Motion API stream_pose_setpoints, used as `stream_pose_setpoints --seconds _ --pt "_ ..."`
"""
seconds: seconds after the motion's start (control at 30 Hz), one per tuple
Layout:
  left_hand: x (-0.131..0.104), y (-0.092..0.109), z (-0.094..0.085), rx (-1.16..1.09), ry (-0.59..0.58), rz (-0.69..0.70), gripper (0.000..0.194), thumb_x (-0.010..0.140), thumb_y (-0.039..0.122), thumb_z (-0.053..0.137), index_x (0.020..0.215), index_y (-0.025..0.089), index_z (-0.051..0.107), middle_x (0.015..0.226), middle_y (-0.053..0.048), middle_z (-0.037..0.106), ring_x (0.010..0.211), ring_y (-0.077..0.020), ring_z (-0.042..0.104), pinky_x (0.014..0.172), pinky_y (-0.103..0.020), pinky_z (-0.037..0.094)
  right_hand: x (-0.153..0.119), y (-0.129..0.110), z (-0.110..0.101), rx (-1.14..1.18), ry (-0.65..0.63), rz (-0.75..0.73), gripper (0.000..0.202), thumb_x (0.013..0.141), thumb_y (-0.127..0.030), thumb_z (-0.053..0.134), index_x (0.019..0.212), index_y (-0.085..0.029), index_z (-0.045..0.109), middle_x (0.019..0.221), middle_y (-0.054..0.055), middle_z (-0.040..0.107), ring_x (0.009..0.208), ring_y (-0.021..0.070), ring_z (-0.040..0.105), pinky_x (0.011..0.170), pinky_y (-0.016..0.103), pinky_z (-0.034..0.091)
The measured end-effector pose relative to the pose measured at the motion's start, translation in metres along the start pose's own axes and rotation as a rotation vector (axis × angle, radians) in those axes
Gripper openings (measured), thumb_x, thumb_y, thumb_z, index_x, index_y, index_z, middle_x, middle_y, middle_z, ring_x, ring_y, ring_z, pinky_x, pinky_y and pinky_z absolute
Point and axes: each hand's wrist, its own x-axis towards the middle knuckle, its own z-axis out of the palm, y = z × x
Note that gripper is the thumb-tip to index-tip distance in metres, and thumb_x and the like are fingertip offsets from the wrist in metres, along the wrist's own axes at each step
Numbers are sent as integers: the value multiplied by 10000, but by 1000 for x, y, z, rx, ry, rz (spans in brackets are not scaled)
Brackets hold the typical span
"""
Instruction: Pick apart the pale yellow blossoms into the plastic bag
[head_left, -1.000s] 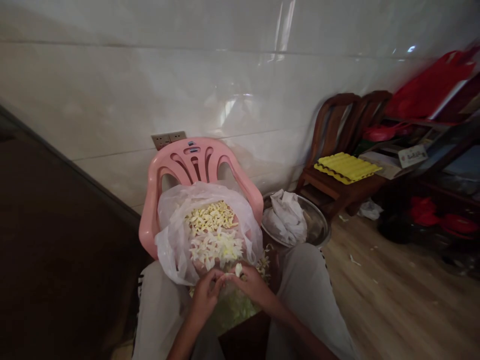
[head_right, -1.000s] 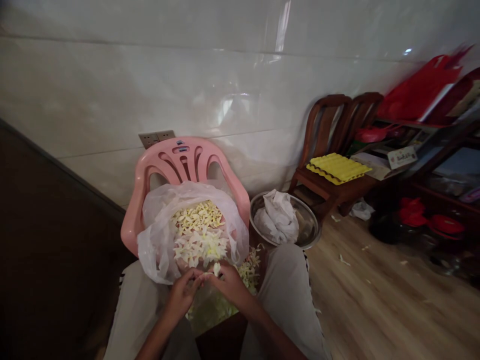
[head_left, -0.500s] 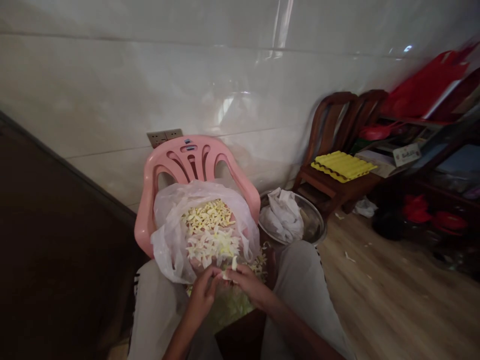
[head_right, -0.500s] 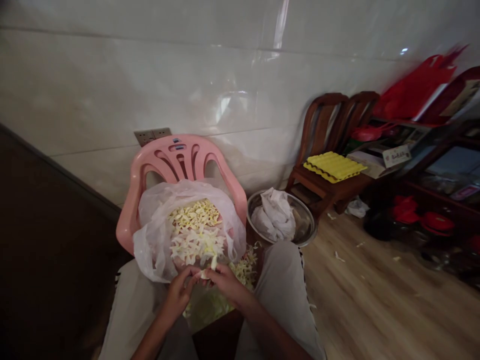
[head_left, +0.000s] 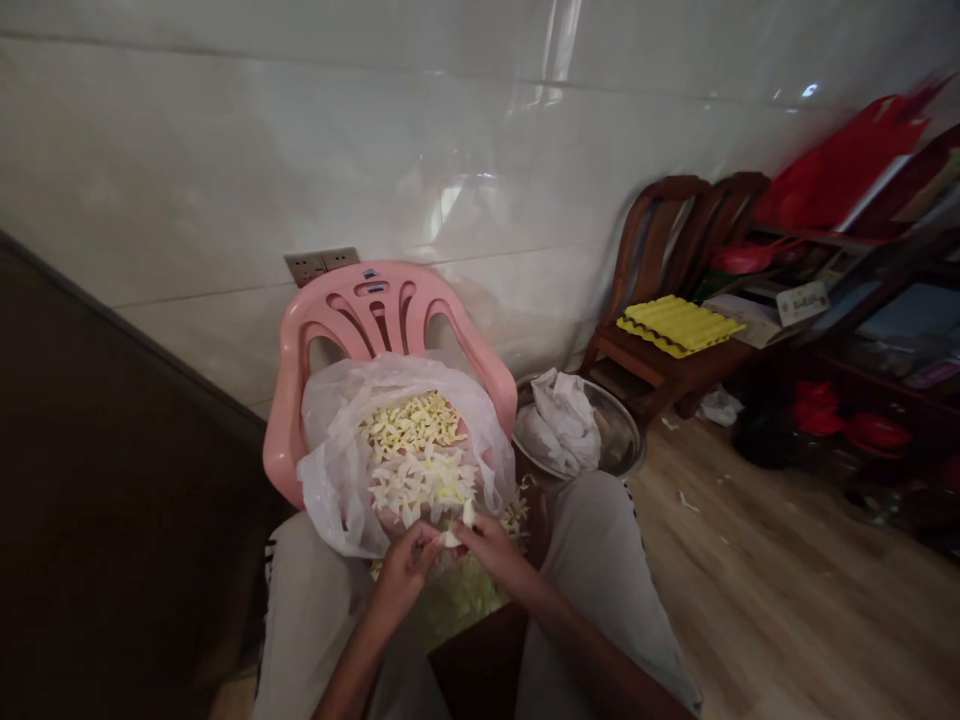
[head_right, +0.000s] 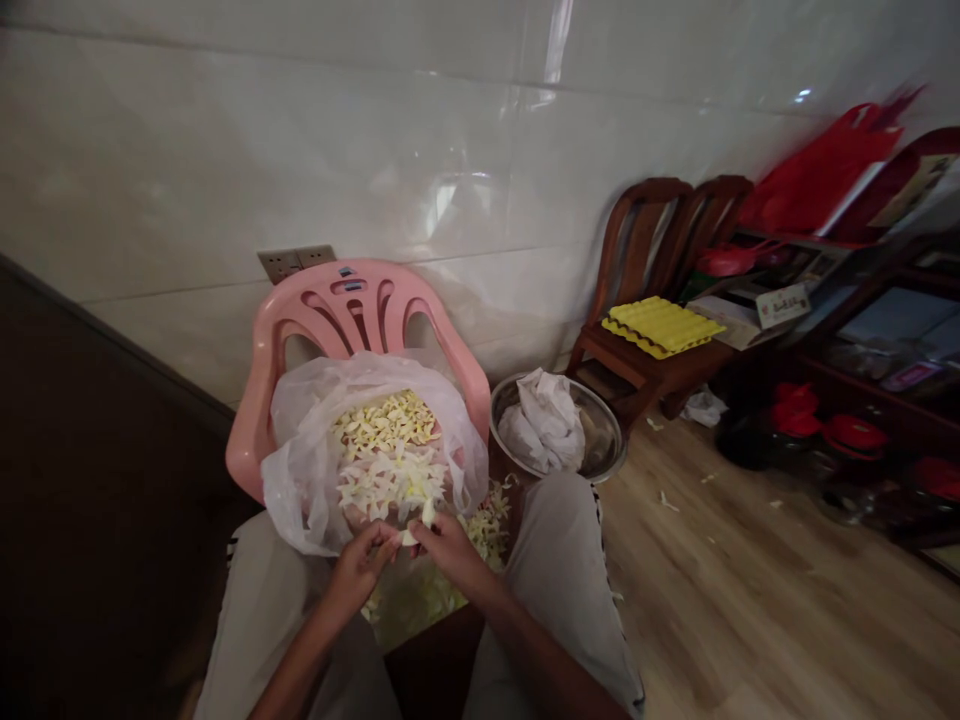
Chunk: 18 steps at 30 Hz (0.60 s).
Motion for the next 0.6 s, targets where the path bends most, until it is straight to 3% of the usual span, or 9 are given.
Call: stream_pose_setpoints --seconds 0.07,0.13,0.2,0.3,0.37,0.47,0.6 --pt "5 -7 0 -38 29 -62 359 850 518 558 675 204 576 602 25 559 609 -162 527 609 -255 400 2 1 -2 -144 110 -146 237 834 -395 631 955 -191 639 793 11 631 731 168 598 706 298 500" --pt "9 -12 0 -67 55 -114 403 812 574 572 658 201 571 573 33 532 573 -153 494 578 -252 374 2 -2 -5 -273 228 -290 493 813 -350 677 1261 -212 523 975 41 643 846 186 617 802 333 521" --pt "10 -15 0 -83 81 -151 443 773 621 585 639 200 571 553 36 515 546 -144 459 550 -248 346 -1 -8 -11 -450 262 -429 642 820 -317 686 1397 -231 417 1168 94 608 1007 221 609 910 384 509" --pt "10 -17 0 -120 87 -201 481 726 669 599 619 201 571 529 38 497 526 -138 426 525 -245 322 -7 -22 -20 -781 135 -620 465 883 -284 637 1335 -271 531 1401 109 489 1289 268 462 1066 460 414" --pt "10 -18 -2 -150 59 -226 492 706 681 608 598 203 561 517 41 486 521 -136 416 521 -245 318 -9 -30 -24 -936 52 -698 382 920 -264 595 1301 -283 572 1436 83 480 1367 269 377 1100 486 377" --pt "9 -17 -3 -178 -12 -240 500 698 674 615 547 205 532 513 41 471 523 -130 409 531 -249 315 -10 -35 -24 -1050 -1 -730 360 943 -257 572 1302 -262 568 1377 67 556 1380 256 358 1086 475 390" --pt "8 -14 -1 -193 -70 -234 486 727 634 601 520 205 510 518 42 460 539 -128 418 559 -255 322 -7 -32 -22 -1112 -33 -703 249 927 -274 614 1172 -231 624 1197 62 658 1266 248 461 1021 433 418"
